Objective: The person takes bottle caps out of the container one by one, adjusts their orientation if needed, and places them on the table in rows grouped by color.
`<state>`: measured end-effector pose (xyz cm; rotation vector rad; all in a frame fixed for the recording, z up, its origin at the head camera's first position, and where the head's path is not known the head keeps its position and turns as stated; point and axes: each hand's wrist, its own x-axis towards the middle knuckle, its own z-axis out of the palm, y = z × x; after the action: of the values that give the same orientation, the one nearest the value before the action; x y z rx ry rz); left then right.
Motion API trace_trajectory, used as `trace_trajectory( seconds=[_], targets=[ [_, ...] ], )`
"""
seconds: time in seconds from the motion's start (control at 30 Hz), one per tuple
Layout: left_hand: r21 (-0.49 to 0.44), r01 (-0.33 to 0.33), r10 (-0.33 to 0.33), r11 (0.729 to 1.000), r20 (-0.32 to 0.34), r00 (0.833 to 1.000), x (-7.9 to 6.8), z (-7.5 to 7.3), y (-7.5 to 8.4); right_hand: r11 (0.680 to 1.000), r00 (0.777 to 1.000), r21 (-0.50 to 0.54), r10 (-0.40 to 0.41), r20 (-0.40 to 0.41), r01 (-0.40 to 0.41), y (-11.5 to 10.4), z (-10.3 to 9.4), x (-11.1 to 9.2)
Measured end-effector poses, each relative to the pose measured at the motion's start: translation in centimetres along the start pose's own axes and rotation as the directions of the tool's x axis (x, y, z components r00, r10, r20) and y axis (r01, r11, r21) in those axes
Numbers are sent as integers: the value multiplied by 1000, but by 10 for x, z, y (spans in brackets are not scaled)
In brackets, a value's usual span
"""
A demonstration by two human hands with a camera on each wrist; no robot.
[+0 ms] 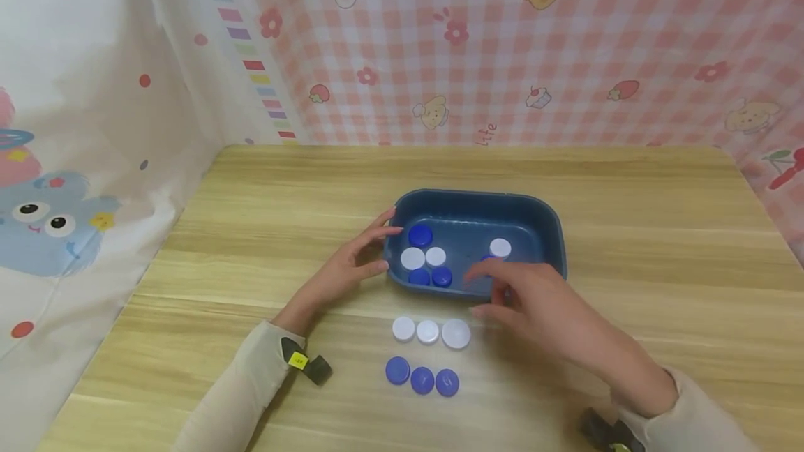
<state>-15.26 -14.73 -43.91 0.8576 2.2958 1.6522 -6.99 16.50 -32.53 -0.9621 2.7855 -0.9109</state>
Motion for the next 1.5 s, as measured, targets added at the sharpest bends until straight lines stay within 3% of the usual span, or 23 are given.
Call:
trace_trajectory(
  seconds=[0.17,0.33,0.67,0.9,1.07,1.3,1.5],
  targets=[
    [0,4,-4,1000,3,1000,-1,0,0,1000,1000,-14,16,9,-16,14,-6,17],
    [-4,15,-15,1000,2,1000,-1,1,0,996,992,-25,92,91,-90,33,-3,33],
    [-5,8,-8,1000,6,1000,1,2,-1,977,949,-59,213,232,-205,55,8,46],
    [-7,22,-22,1000,0,1000,0,2,1,967,931,-67,253,263,-244,64,16,52],
    [-12,25,-25,1000,-6,1000,-1,3,5,965,932,-55,263,251,-257,67,24,56],
    [-32,15,-15,999,1,1000,-4,2,29,963,950,-33,268,159,-267,66,31,56],
    [-9,18,-18,1000,1,1000,-1,1,5,947,940,63,302,156,-315,66,33,56]
  ],
)
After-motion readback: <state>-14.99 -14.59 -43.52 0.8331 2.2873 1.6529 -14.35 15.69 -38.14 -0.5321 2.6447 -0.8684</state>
